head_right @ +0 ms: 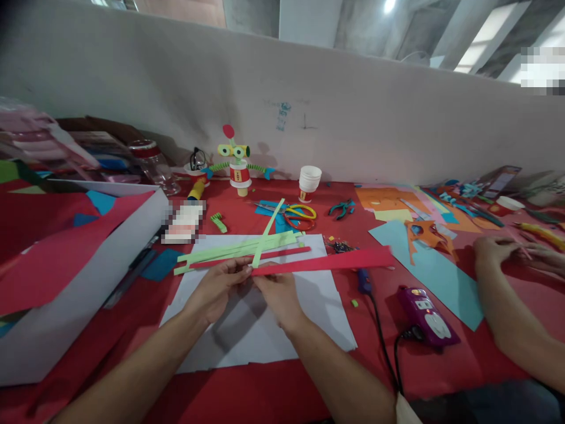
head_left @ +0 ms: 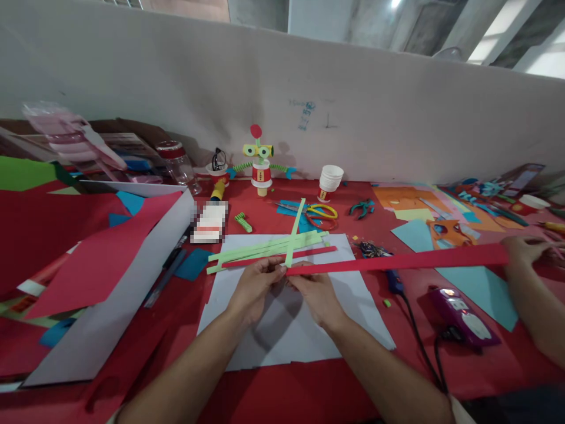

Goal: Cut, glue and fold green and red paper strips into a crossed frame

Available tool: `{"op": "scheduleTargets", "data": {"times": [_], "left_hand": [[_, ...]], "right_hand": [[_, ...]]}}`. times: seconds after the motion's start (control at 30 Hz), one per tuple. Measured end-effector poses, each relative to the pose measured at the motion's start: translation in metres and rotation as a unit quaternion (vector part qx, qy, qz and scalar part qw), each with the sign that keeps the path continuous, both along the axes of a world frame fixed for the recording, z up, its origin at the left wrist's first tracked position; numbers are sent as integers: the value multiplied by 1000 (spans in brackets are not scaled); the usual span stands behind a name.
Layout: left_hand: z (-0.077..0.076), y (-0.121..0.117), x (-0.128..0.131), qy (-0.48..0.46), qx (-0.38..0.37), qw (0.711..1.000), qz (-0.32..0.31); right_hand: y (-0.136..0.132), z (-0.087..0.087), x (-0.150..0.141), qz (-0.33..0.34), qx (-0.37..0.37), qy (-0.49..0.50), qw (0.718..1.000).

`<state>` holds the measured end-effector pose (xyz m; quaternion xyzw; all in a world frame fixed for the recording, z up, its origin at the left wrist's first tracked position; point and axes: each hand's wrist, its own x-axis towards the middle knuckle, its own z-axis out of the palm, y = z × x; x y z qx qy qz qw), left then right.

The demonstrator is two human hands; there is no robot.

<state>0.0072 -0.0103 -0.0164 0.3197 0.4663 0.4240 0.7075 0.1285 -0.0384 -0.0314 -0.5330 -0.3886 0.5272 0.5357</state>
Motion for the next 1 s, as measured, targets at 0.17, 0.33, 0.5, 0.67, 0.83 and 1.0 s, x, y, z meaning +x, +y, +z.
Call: {"op": "scheduleTargets", "data": {"times": [0.17,0.33,0.5,0.67,0.83,1.0], "left_hand": [[2,0,-2,26,27,998,-45],[3,-3,-1,11,21,1000,-15],[4,-8,3,-63,56,996,12],[6,-10,4,-92,85,992,9],[6,-13,5,-47,189,978,71],[7,-14,5,-17,175,983,55]], "right_hand": [[-3,10,5,48,7,-88,995],[-4,18,8,61,-5,-68,996],[1,22,13,30,-37,3,999],[4,26,18,41,-32,-8,999],[4,30,21,64,-14,-32,997],[6,28,25,77,6,-89,993]]}}
